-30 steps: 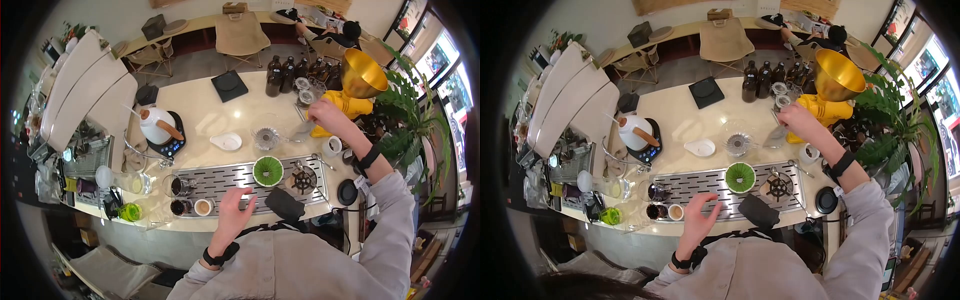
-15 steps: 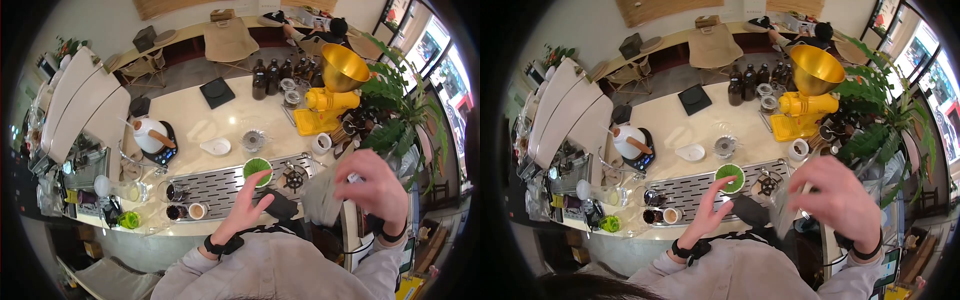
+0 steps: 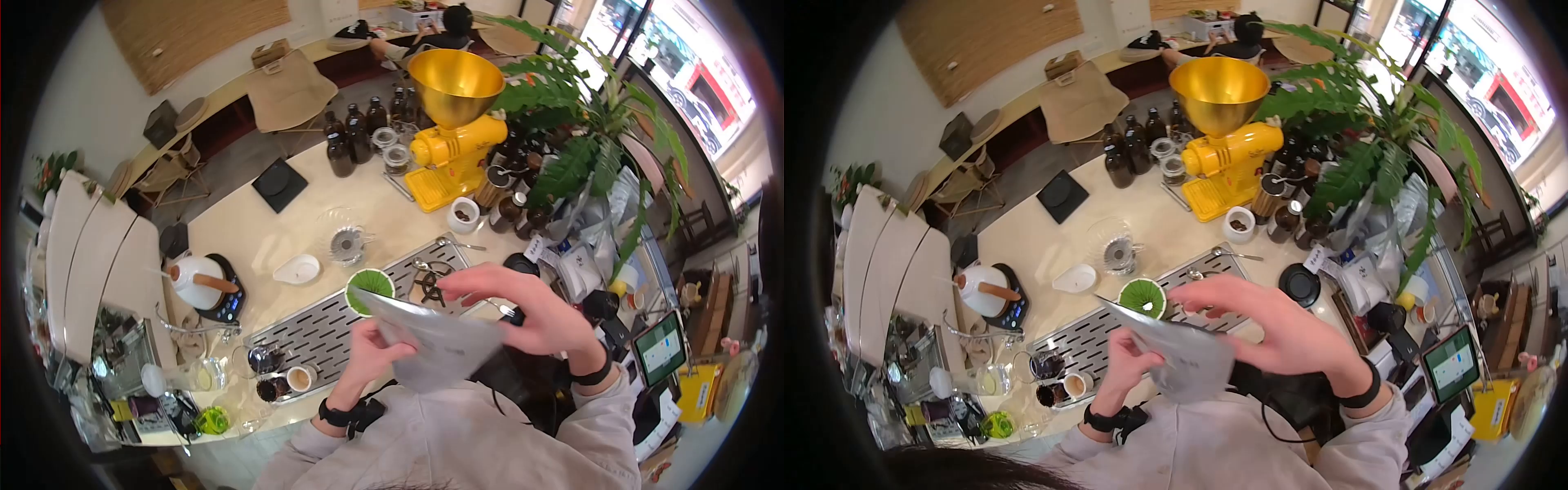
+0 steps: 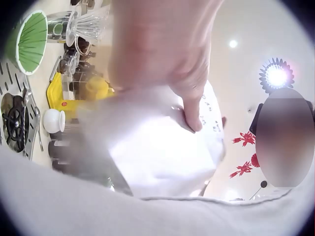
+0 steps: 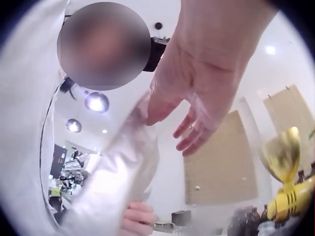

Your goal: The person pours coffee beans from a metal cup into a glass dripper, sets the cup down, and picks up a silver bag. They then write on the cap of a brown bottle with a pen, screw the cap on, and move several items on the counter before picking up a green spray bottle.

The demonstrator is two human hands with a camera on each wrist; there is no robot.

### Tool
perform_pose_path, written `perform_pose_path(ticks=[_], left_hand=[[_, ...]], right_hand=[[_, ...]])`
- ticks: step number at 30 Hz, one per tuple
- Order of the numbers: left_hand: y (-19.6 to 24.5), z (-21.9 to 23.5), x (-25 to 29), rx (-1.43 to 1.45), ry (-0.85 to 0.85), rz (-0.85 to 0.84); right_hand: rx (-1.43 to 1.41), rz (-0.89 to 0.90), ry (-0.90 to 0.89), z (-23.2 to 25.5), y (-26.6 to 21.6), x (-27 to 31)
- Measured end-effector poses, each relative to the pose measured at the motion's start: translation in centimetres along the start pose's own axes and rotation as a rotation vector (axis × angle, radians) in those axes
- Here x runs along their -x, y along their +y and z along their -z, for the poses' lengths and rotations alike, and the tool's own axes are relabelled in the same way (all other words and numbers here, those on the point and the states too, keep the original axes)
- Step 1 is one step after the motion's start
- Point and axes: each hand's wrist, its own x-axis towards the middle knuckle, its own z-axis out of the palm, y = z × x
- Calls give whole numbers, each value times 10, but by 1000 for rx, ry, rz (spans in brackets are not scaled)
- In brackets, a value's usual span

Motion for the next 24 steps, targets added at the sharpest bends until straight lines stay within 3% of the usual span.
perform_pose_path(ticks=[2,4,5,6,9,10,13,15,16,18,22,24], left_hand=[[0,3,3,-43,177,-67],[3,0,2,-108,328,-162],[3,-2,1,-119,326,-171],[4,-5,-1,-131,327,-179],[5,-13,-5,-164,325,-147],[5,-15,-7,-175,325,-130],[13,-5,-15,-251,96,-16],[13,0,-14,-340,56,102],[13,2,-14,-384,37,160],[13,-5,-15,-421,111,169],[16,-21,-19,-427,221,119],[14,-22,-20,-385,239,99]], right_hand=[[-386,-12,8,-12,48,16],[-543,-73,7,-36,90,33],[-507,-135,-2,-50,99,35],[-283,-144,27,-61,83,31],[-4,-322,281,-90,88,23],[-16,-320,317,-93,93,23],[-57,-295,406,-94,97,22],[-101,-258,447,-92,94,21],[-93,-321,446,-92,92,21],[-81,-449,435,-93,89,21],[-108,-345,628,-98,92,15],[-174,-360,616,-96,100,14]])
